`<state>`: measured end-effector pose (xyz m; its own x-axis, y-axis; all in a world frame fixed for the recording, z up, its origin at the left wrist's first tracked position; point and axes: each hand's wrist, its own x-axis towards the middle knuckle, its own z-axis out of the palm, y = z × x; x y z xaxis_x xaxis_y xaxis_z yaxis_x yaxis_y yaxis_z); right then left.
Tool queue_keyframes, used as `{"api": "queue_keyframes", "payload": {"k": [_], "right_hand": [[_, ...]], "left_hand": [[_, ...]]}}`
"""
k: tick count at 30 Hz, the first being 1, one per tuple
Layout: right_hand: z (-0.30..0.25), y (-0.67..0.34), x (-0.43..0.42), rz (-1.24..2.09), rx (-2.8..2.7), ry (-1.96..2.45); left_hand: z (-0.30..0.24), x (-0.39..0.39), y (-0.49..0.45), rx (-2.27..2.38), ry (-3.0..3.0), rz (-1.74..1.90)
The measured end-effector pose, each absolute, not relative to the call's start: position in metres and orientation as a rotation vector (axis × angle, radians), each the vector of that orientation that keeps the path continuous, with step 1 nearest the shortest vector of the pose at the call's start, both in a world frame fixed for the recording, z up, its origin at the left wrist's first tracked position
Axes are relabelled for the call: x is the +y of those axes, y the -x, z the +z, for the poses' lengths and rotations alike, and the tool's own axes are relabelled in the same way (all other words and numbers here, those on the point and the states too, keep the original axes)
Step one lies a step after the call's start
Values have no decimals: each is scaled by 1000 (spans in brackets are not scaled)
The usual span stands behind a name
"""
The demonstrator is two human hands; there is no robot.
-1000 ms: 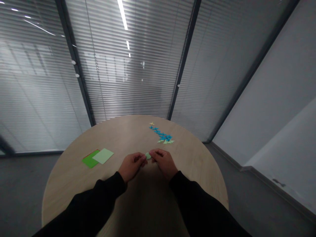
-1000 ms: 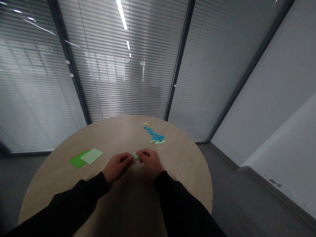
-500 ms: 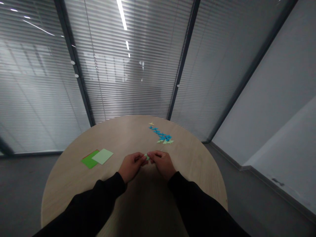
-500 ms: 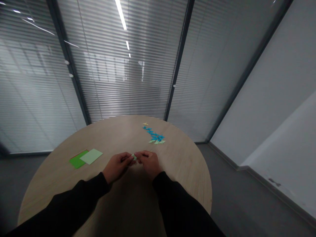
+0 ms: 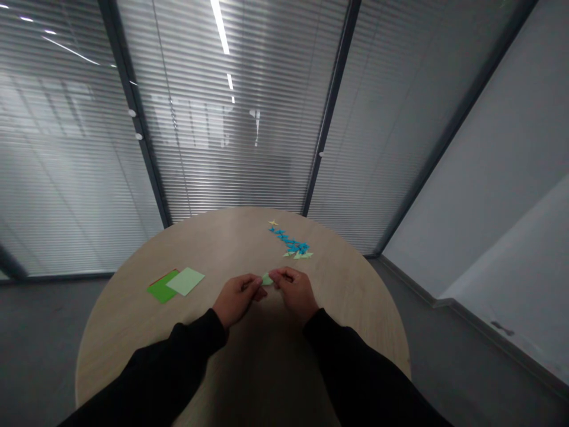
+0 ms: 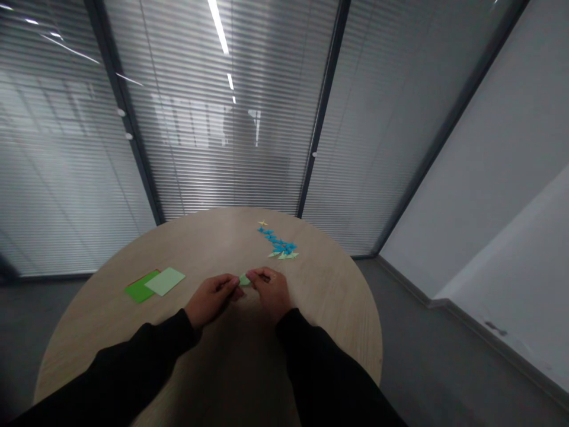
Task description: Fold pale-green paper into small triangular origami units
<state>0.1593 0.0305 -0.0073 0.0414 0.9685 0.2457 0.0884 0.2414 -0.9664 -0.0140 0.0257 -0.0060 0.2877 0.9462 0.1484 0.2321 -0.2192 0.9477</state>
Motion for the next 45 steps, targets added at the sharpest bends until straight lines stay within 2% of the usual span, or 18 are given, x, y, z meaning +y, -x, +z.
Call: {"api": "queue_keyframes", "payload": {"k": [6, 13, 23, 32, 40, 45], "right_hand": [[-8, -159, 29, 1009, -1447, 1093], [-7, -156, 29, 966, -1430, 1089], [-13, -156, 30, 986, -1486, 1059], [-13, -144, 26, 1116, -1286, 1052], [-16, -151, 28, 705, -1551, 1107], [-12, -153, 27, 533, -1614, 1130]], "left_hand": [[-6, 27, 20, 1302, -1848, 1019], [-5, 26, 16, 1089, -1713, 1011], [-3, 24, 16, 1139, -1718, 967], [-7, 27, 14, 1077, -1574, 1052], [-3, 23, 14, 1279, -1740, 1094], [-4, 24, 15, 1195, -1696, 1102]]}}
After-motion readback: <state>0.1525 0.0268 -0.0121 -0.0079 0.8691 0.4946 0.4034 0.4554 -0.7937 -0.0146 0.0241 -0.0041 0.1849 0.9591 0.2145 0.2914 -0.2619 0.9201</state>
